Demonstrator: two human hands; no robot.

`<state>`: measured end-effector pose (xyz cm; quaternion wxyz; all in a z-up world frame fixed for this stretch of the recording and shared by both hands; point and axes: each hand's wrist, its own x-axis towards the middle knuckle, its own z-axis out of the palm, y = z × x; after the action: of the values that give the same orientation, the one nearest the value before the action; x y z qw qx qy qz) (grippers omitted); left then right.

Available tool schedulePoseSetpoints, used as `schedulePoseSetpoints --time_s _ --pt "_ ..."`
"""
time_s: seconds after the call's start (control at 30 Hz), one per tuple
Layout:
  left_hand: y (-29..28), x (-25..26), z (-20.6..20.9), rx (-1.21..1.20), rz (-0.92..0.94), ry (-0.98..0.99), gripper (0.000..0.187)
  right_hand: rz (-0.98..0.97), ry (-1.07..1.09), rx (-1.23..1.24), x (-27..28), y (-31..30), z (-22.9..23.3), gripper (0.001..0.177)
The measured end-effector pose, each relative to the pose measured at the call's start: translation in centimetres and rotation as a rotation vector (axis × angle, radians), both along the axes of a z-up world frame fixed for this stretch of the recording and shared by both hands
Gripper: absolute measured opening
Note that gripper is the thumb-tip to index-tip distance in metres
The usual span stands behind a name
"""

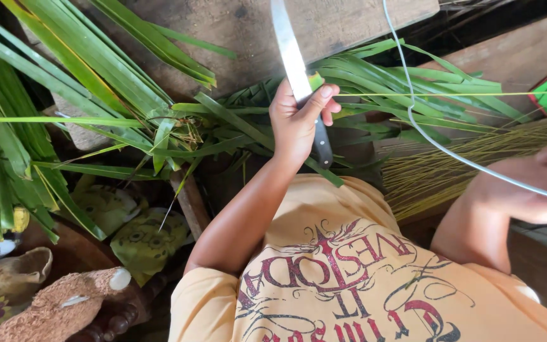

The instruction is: Strip the leafy material from the central stems of long green leaves using a knife

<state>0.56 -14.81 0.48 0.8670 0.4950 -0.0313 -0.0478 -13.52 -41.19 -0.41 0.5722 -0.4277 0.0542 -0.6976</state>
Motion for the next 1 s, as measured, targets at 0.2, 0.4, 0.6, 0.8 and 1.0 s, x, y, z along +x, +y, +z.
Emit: schedulePoseSetpoints --time_s 0.2,0.4,0.6,0.8,1.0 --pt "-3.1 -0.4 -0.5 -0.009 -0.083 -0.02 0.018 0.115 0.788 -0.646 3.6 2.9 6.3 0.026" --pt "-5.8 -1.1 -0.2 -0.047 -0.173 -0.029 0.018 0.498 1.085 -1.041 6.0 3.1 6.8 0.023" --pt "-7.5 -1.5 0.3 -0.061 -0.269 -0.056 0.021 0.727 1.06 -1.049 6.6 2.7 6.1 0.017" --pt "-7.6 -2.2 -0.3 -0.043 -0.348 -0.06 0.019 0.63 1.142 -0.999 5.1 1.5 5.1 0.013" --pt "-7.7 -3.0 -0.1 0.038 -0.414 -0.066 0.014 0.344 1.211 -1.113 3.8 -1.3 4.2 0.051"
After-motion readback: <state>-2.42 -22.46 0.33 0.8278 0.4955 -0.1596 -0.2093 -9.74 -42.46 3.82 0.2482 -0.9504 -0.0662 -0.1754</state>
